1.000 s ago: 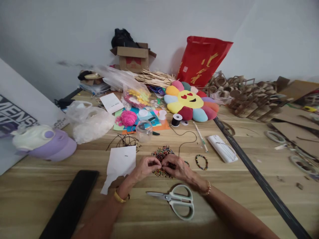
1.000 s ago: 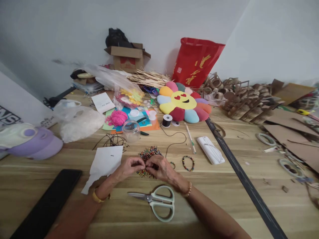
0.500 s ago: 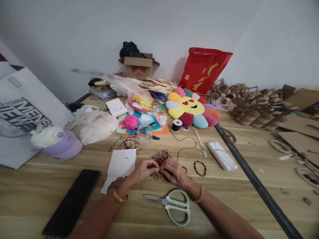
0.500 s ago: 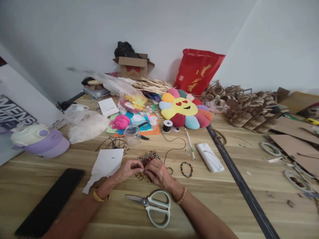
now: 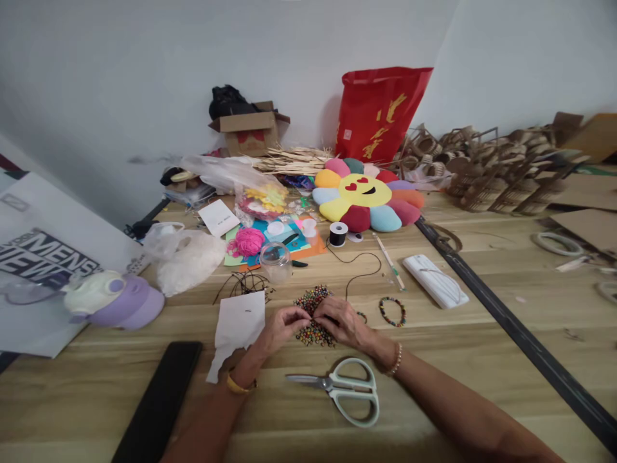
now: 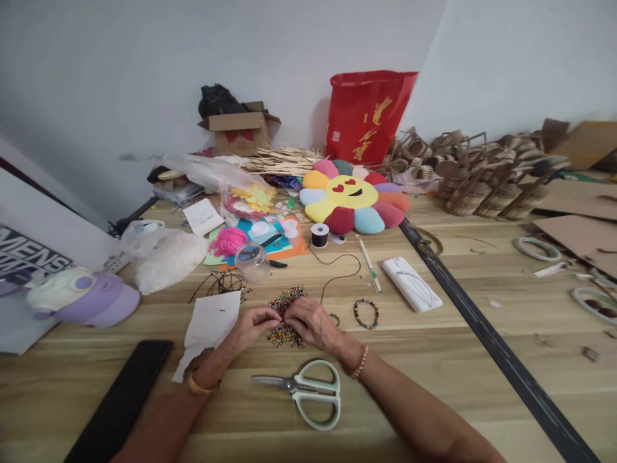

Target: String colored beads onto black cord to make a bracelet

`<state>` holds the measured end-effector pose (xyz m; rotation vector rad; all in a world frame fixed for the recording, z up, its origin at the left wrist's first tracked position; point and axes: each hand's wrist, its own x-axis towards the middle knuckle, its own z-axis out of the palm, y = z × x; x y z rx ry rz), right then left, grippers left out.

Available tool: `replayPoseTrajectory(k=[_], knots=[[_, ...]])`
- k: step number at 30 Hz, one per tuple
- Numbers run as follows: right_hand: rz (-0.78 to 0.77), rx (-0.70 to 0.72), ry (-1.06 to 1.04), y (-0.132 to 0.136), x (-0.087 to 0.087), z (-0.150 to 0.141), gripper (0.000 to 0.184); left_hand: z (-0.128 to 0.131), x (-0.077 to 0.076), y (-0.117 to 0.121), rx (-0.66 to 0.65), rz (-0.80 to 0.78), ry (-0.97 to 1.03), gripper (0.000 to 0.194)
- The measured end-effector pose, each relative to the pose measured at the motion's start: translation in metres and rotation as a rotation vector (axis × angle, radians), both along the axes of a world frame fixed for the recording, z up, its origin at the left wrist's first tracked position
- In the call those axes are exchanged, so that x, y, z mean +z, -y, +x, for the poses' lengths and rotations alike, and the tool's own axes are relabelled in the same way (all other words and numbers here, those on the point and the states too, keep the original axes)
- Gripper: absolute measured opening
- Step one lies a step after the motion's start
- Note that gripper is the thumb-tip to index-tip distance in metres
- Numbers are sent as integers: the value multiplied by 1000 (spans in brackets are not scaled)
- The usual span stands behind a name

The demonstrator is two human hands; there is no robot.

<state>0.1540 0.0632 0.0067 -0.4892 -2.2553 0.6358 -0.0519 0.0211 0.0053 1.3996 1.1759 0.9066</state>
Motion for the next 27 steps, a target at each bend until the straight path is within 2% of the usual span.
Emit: replayPoseTrajectory(k=[4,10,17,27], knots=[[-33,-72,-74,-1,1,0,14,2,9,2,51,-23,52,28],[-33,-181,-120,-3,1,1,16,2,20,7,259,54,68,25],[-55,-191,-146,-3,2,3,15,-1,15,6,414,138,-42,25],[-73,-188,-95,-2,-5,2,13,-4,5,6,443,319,-246,21]])
